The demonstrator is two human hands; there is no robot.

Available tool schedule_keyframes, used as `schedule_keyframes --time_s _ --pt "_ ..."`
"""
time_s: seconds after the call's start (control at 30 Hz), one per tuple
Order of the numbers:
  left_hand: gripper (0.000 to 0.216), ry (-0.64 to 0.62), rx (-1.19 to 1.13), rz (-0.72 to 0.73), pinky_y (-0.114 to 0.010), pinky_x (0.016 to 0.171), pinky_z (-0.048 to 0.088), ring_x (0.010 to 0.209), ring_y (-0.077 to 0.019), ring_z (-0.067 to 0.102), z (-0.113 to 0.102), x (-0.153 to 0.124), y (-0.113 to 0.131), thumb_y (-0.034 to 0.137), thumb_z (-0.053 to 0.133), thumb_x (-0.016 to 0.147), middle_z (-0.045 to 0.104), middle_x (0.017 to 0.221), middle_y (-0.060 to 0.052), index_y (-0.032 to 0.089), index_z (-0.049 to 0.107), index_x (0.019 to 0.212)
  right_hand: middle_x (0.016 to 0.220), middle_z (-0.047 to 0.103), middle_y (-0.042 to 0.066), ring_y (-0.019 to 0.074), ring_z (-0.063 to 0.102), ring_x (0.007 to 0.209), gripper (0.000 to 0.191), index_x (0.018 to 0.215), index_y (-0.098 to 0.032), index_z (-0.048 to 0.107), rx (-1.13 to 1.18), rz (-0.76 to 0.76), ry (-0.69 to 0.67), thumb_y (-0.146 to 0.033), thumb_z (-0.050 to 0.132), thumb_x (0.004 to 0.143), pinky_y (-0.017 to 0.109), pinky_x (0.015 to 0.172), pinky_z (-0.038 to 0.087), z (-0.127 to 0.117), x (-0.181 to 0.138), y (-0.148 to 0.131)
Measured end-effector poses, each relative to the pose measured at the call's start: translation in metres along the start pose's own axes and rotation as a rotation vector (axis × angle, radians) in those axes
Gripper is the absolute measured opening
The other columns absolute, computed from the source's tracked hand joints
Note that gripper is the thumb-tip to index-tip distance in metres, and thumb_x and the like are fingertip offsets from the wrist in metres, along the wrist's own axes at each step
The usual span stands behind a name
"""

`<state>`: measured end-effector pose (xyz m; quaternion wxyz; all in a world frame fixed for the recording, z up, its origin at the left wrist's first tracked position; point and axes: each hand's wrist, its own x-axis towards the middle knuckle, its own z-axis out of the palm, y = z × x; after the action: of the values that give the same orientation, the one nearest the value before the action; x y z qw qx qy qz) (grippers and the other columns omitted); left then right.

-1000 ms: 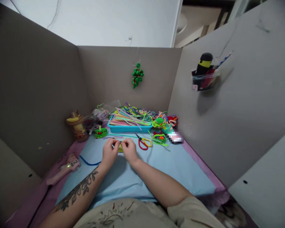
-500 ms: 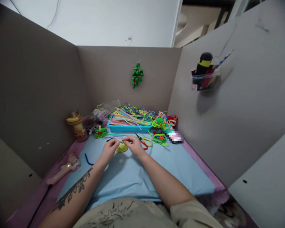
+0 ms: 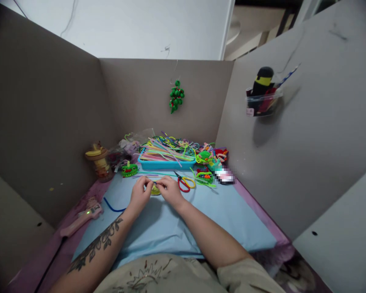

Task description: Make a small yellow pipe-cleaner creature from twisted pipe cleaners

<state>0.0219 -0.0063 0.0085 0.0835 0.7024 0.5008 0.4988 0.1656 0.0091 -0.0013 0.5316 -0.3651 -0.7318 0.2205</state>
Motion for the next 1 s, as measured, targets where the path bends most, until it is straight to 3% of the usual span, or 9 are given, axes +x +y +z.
schedule_keyframes --time_s 0.13,0.37,0.43,0.6,0.87,1.0 --pt "0.015 0.052 0.049 -0.011 -0.027 0.066 0.038 0.072 -0.0159 0.050 0.000 0.000 -0.001 0.019 0.045 0.081 0.051 0.072 -0.001 0.019 0.046 0.067 0.083 0.063 0.005 0.0165 0.056 0.082 0.018 0.089 -0.021 0.071 0.053 0.053 -0.024 -0.018 0.057 0.078 0.029 0.074 0.044 0.009 -0.005 -0.002" --pt "0.015 0.088 0.068 -0.029 -0.027 0.067 0.038 0.074 -0.0167 0.049 0.000 0.002 -0.008 0.021 0.044 0.083 0.051 0.073 -0.002 0.020 0.047 0.068 0.100 0.061 0.005 0.0167 0.055 0.092 0.033 0.109 -0.022 0.064 0.316 0.143 -0.233 -0.026 0.060 0.077 0.030 0.079 0.044 0.009 -0.002 0.000" --pt "0.015 0.060 0.067 -0.040 -0.027 0.065 0.038 0.072 -0.0161 0.049 0.000 0.004 -0.010 0.021 0.045 0.082 0.051 0.072 -0.001 0.020 0.046 0.066 0.096 0.062 0.005 0.0170 0.056 0.090 0.029 0.104 -0.021 0.067 0.266 0.142 -0.227 -0.027 0.060 0.076 0.030 0.078 0.044 0.004 0.001 0.002" --pt "0.014 -0.082 0.134 0.047 -0.026 0.063 0.036 0.070 -0.0154 0.048 -0.001 0.003 -0.006 0.021 0.045 0.082 0.050 0.071 -0.001 0.019 0.046 0.068 0.089 0.064 0.006 0.0151 0.056 0.077 0.024 0.098 -0.021 0.068 0.027 0.085 -0.050 -0.022 0.058 0.076 0.026 0.065 0.044 -0.008 0.007 0.004" --pt "0.012 -0.247 0.150 0.129 -0.025 0.061 0.036 0.070 -0.0148 0.048 -0.005 0.001 0.000 0.019 0.047 0.081 0.051 0.074 -0.002 0.018 0.050 0.069 0.085 0.069 0.003 0.0148 0.059 0.075 0.018 0.089 -0.020 0.069 -0.033 0.013 -0.185 -0.016 0.060 0.074 0.026 0.070 0.044 -0.011 0.006 0.004" --pt "0.011 -0.273 0.084 0.106 -0.025 0.065 0.038 0.073 -0.0150 0.051 -0.003 0.003 -0.005 0.019 0.047 0.081 0.055 0.076 -0.002 0.018 0.056 0.076 0.086 0.068 0.003 0.0156 0.059 0.078 0.023 0.093 -0.019 0.066 -0.068 0.004 -0.146 -0.011 0.059 0.073 0.027 0.072 0.045 -0.012 0.005 0.006"
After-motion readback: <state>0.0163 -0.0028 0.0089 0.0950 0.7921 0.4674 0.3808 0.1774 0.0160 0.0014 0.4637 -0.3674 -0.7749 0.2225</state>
